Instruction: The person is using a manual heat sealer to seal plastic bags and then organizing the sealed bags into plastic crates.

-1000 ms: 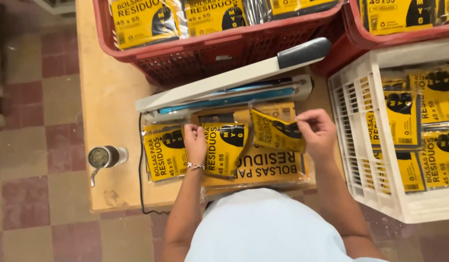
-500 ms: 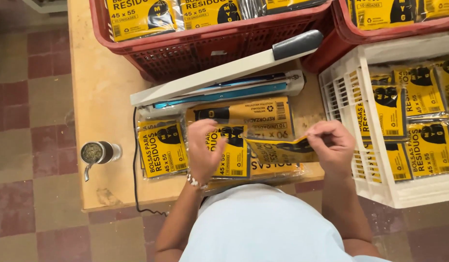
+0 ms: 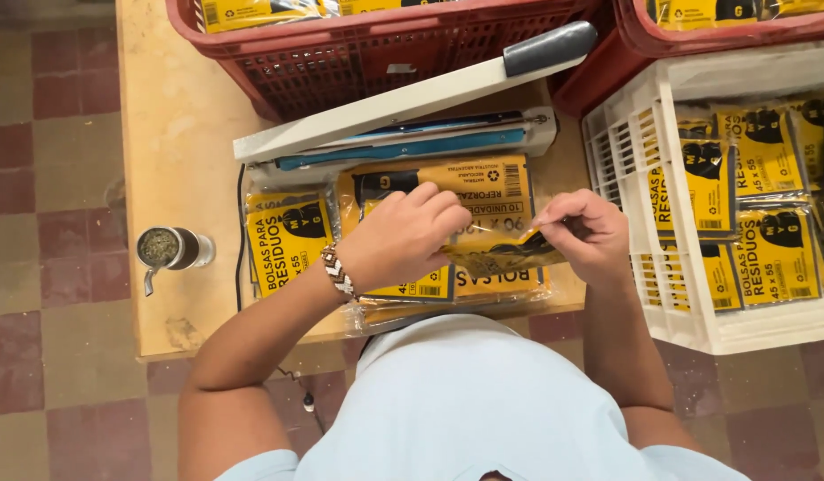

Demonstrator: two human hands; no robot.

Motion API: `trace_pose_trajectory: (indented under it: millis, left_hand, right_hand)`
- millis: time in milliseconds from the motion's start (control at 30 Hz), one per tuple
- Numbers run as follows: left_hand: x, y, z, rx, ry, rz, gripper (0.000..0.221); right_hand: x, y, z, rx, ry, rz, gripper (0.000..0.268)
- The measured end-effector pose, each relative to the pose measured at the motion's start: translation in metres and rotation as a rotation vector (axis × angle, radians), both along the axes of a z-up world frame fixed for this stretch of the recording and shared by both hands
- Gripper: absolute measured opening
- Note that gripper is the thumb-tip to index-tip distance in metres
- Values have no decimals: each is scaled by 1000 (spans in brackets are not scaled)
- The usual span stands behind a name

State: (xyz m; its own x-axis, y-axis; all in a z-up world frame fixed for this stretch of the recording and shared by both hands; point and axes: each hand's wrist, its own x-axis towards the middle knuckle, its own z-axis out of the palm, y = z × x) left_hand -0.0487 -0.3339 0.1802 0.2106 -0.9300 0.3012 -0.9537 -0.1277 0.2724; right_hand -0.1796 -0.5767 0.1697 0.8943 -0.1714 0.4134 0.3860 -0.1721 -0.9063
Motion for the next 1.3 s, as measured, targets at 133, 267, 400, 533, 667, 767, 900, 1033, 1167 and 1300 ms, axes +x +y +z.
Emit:
trace_pose_trajectory:
  millis: [133, 267, 400, 533, 667, 767, 900, 1033, 1167, 1300]
  left_hand:
    - [0, 9, 10, 172, 196, -26, 30]
    - [-8, 14, 9, -59, 50, -173, 21]
    - [-21, 24, 24, -75, 57, -302, 17]
    - [-30, 31, 8, -105, 66, -276, 14]
    - [-22, 44, -30, -213, 609, -100, 10]
    - [0, 55, -68, -273, 800, 322, 11]
    - [13, 50, -114, 226, 754, 1024, 48]
    - [14, 47, -143, 247, 948, 1191, 47]
    - [12, 48, -157, 105, 938, 1228, 21]
    - [29, 54, -203, -189, 906, 1319, 18]
  right_hand:
    - [-2, -3, -5, 15, 0, -5, 8]
    - [1, -3, -6, 46, 2, 39, 8]
    - [1, 5, -4, 55, 32, 44, 8]
    - [-3, 15, -21, 113, 93, 23, 9]
    - [-5, 20, -43, 251, 184, -99, 7]
    - [2, 9, -82, 302, 262, -209, 6]
    - [14, 11, -106, 373, 507, -475, 9]
    - [15, 18, -92, 354, 647, -506, 21]
    - [17, 14, -89, 102, 715, -435, 47]
    - [31, -3, -140, 31, 636, -520, 55]
